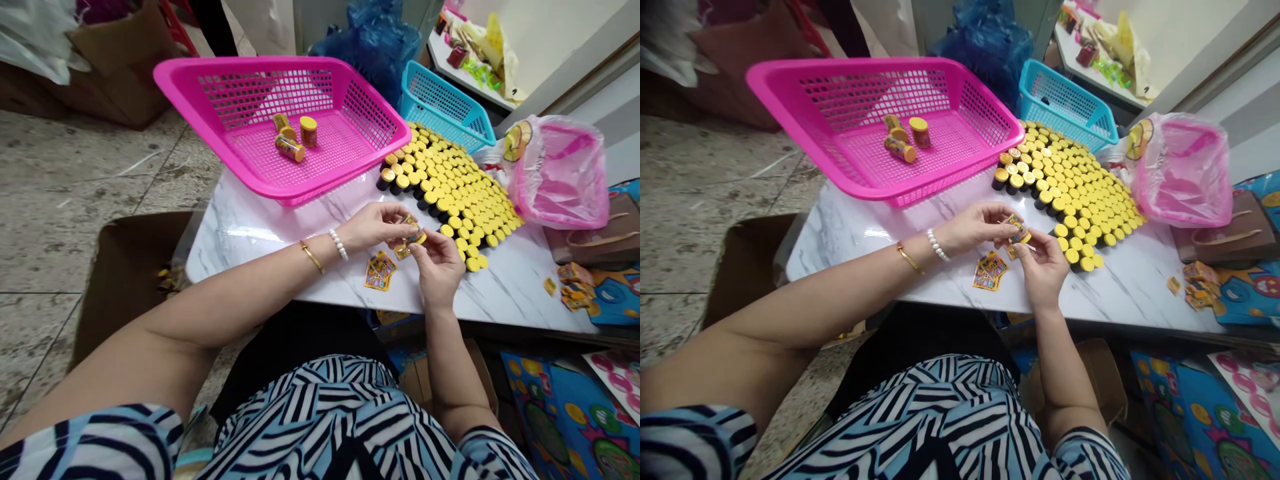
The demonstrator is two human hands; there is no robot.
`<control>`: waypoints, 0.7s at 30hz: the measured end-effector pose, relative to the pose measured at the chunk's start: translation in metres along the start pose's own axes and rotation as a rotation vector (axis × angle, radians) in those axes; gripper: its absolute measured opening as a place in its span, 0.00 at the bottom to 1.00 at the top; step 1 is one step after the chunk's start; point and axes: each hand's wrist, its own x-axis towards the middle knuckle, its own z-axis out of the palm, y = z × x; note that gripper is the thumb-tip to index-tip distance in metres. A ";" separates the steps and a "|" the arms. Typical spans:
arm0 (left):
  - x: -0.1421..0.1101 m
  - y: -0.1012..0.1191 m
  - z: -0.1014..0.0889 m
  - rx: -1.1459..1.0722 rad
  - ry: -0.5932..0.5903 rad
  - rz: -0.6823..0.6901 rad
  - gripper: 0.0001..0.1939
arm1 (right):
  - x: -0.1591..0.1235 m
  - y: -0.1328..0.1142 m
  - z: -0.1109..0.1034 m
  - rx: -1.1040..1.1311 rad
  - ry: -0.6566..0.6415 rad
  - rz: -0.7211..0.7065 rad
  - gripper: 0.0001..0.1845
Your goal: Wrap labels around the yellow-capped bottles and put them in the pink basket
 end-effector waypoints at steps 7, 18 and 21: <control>-0.003 -0.004 0.001 0.175 0.015 -0.091 0.19 | -0.002 0.001 -0.009 -0.290 -0.020 -0.296 0.18; -0.001 0.000 -0.003 0.117 -0.020 -0.098 0.24 | -0.003 0.003 -0.009 -0.327 -0.043 -0.341 0.23; -0.001 -0.005 0.000 0.140 0.010 -0.003 0.15 | -0.002 0.006 -0.006 -0.226 -0.012 -0.178 0.20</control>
